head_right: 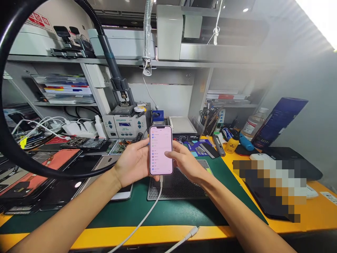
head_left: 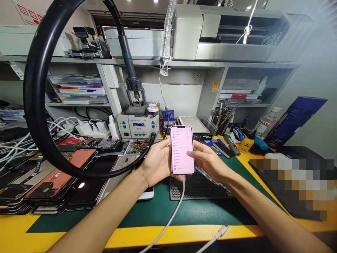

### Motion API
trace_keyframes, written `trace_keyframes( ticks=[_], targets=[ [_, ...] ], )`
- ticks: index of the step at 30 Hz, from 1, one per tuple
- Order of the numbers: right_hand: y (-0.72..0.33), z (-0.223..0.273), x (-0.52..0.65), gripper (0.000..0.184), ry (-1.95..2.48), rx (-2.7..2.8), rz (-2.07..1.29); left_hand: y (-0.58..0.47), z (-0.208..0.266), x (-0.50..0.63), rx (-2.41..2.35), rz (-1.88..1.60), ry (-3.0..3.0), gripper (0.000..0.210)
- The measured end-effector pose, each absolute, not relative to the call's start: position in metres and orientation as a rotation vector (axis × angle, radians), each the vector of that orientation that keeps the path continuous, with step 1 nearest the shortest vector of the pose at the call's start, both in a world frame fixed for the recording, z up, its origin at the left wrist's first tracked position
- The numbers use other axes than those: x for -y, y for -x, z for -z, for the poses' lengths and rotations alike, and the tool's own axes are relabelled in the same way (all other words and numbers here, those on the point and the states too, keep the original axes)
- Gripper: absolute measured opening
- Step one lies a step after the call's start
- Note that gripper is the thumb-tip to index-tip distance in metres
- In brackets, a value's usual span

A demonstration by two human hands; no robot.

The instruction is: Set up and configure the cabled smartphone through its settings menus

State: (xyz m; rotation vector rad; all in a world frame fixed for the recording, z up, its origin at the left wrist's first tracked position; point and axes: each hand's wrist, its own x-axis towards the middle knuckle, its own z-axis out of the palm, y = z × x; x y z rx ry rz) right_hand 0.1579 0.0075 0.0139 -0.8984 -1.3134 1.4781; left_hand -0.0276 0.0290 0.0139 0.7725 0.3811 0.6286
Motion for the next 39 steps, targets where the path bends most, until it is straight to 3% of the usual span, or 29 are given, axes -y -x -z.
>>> trace_keyframes(
  ticks=[19,30,39],
  targets=[
    [-0.1623,-0.0088,-0.0106,0.053,0.898,1.449,-1.382,0.0283,-0.0154,-0.0290,-0.388,-0.617,-0.778,0.059],
    [-0.1591,-0.0140,-0.0062,0.038,0.920,1.334,-1.472,0.0264,-0.0148,-0.0287,-0.391,-0.626,-0.774,0.057],
    [-0.1580,-0.0140,-0.0070,0.038,0.913,1.319,-1.462,0.0280,-0.0134,-0.0298,-0.366,-0.624,-0.772,0.060]
  ],
)
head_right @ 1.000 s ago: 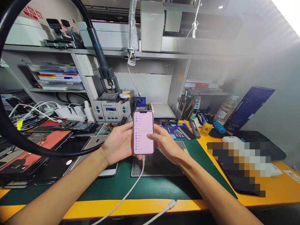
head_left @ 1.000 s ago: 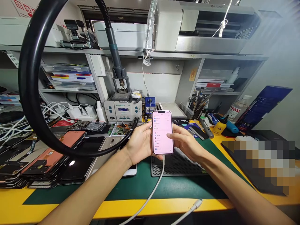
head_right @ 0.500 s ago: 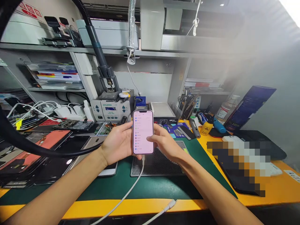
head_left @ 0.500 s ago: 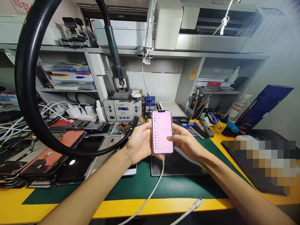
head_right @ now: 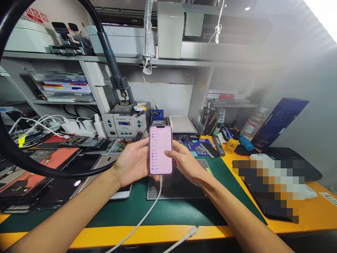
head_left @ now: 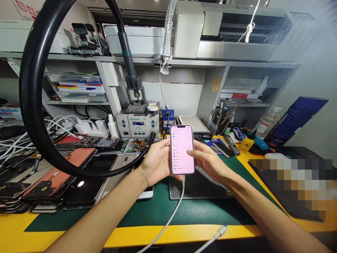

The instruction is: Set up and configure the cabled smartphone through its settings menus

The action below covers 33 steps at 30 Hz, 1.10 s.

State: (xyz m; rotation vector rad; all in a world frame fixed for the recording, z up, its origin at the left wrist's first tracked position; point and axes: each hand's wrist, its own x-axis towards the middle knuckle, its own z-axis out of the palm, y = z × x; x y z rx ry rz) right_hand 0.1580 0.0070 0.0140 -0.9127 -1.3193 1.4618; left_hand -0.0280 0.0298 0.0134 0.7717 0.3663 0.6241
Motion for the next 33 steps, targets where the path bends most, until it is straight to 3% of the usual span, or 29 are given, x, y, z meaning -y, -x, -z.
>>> trace_keyframes(
  ticks=[33],
  targets=[
    [-0.1588,-0.0111,-0.0090,0.033,0.912,1.318,-1.463,0.0266,-0.0143,-0.0286,-0.392,-0.628,-0.764,0.057]
  ],
)
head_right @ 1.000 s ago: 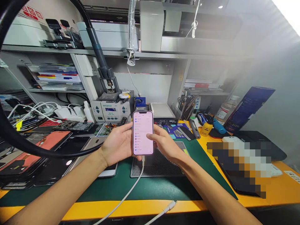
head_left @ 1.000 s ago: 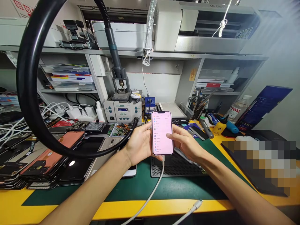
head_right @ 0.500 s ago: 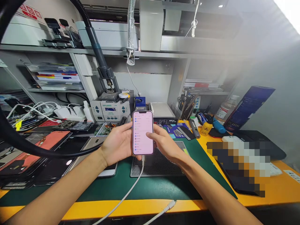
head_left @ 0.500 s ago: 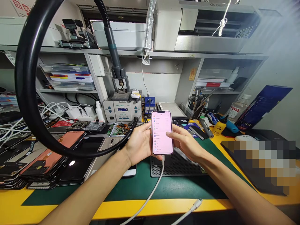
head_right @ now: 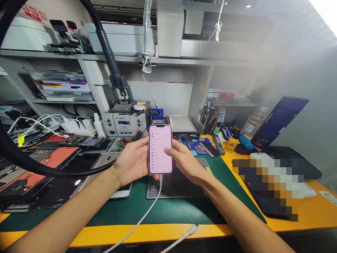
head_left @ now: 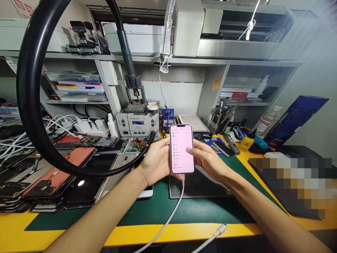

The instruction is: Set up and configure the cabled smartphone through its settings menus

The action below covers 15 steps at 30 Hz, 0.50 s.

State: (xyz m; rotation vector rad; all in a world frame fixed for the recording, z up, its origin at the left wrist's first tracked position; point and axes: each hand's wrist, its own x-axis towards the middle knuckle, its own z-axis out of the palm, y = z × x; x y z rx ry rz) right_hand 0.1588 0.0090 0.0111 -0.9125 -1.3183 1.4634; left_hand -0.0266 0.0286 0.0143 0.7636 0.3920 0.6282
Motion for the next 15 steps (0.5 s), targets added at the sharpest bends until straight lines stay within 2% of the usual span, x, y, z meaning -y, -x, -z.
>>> trace_keyframes(
  ticks=[15],
  targets=[
    [-0.1595,-0.0081,-0.0102,0.038,0.802,1.262,-1.556,0.0263,-0.0137,-0.0296,-0.398,-0.625,-0.769,0.057]
  ],
)
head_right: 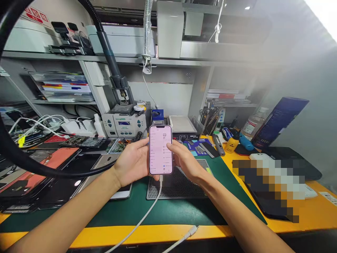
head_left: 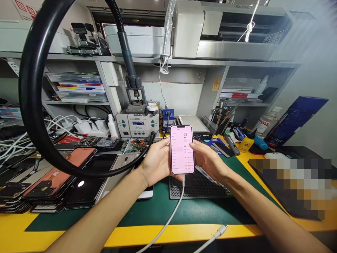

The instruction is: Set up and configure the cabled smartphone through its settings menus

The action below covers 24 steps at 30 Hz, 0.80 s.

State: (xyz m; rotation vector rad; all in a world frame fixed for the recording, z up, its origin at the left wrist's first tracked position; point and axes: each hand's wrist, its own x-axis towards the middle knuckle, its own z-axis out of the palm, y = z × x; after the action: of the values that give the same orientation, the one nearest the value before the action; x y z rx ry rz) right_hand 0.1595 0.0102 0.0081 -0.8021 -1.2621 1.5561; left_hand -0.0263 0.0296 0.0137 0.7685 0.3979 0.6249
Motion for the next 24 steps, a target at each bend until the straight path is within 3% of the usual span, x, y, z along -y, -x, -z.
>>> trace_keyframes(
  ticks=[14,24],
  targets=[
    [-0.161,-0.007,-0.010,0.035,0.836,1.273,-1.560,0.026,-0.014,-0.029,-0.398,-0.628,-0.757,0.057],
    [-0.165,-0.014,-0.005,0.074,0.737,1.488,-1.608,0.029,-0.014,-0.033,-0.389,-0.648,-0.682,0.060]
  ],
)
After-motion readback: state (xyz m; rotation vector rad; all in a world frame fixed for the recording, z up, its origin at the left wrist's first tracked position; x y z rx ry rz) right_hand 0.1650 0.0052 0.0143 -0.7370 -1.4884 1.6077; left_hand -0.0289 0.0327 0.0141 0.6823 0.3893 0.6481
